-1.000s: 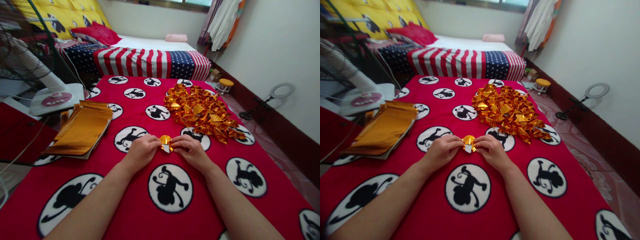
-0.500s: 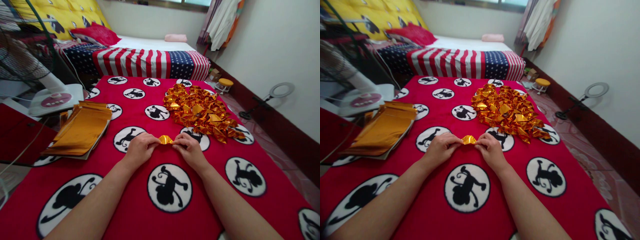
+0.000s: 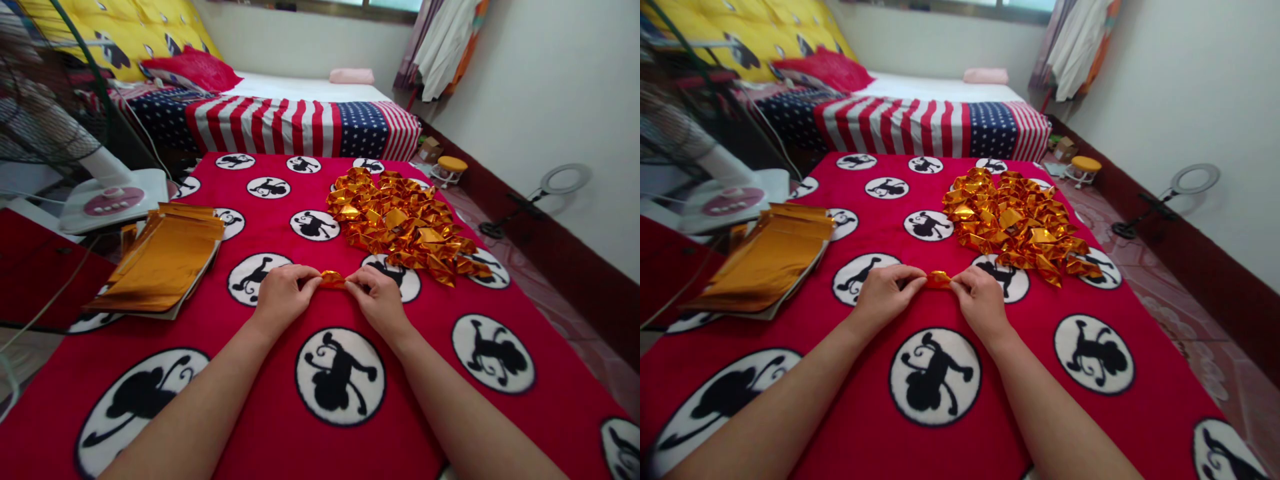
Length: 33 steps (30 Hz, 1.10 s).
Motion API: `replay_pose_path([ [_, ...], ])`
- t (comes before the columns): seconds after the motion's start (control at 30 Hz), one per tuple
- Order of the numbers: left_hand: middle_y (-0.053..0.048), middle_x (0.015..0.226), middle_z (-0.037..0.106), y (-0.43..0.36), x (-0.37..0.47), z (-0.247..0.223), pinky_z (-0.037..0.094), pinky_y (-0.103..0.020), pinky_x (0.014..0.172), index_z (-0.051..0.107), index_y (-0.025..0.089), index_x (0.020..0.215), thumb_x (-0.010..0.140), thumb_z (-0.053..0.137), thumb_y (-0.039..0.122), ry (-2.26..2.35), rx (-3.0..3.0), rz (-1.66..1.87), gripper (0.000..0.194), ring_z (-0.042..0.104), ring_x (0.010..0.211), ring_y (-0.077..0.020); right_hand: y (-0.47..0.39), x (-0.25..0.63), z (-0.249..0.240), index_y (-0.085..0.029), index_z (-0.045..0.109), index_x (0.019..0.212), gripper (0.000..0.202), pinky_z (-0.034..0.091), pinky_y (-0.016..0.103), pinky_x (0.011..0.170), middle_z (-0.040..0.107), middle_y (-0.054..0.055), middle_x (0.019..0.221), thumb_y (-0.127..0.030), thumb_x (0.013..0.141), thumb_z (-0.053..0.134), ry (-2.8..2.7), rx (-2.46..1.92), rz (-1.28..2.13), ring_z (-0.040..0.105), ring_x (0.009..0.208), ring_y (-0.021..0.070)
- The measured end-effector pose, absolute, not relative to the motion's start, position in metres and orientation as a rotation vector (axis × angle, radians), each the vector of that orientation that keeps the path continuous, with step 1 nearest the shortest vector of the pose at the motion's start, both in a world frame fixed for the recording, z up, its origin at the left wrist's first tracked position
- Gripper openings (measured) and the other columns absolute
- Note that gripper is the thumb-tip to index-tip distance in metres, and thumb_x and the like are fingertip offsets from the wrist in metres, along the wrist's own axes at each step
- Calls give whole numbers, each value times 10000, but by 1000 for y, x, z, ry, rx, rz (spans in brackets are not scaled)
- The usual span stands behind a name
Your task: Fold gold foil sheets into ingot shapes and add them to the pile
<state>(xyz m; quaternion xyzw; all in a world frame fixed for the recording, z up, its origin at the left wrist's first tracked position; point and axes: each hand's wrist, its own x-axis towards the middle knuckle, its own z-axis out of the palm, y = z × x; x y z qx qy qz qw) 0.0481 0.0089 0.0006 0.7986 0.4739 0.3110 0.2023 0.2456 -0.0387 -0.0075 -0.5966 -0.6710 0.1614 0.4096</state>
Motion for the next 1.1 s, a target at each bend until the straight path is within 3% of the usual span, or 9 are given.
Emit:
replay_pose_path([
  [0.27,-1,727,746,9,55,-1,465,-259,611,742,249,838,807,671,306,1432,2159,870,96,670,660,-167,-38,242,-7,-218,693,724,123,411,283,614,651,13,724,-217,838,646,-1696,-1617,312,580,652,156],
  [1.1,-6,785,660,10,57,1,335,-268,587,661,231,823,814,670,372,1592,2230,662,141,591,704,-165,-37,228,2,-210,635,796,69,340,285,632,659,25,796,-265,835,622,-1765,-1984,153,578,701,168],
])
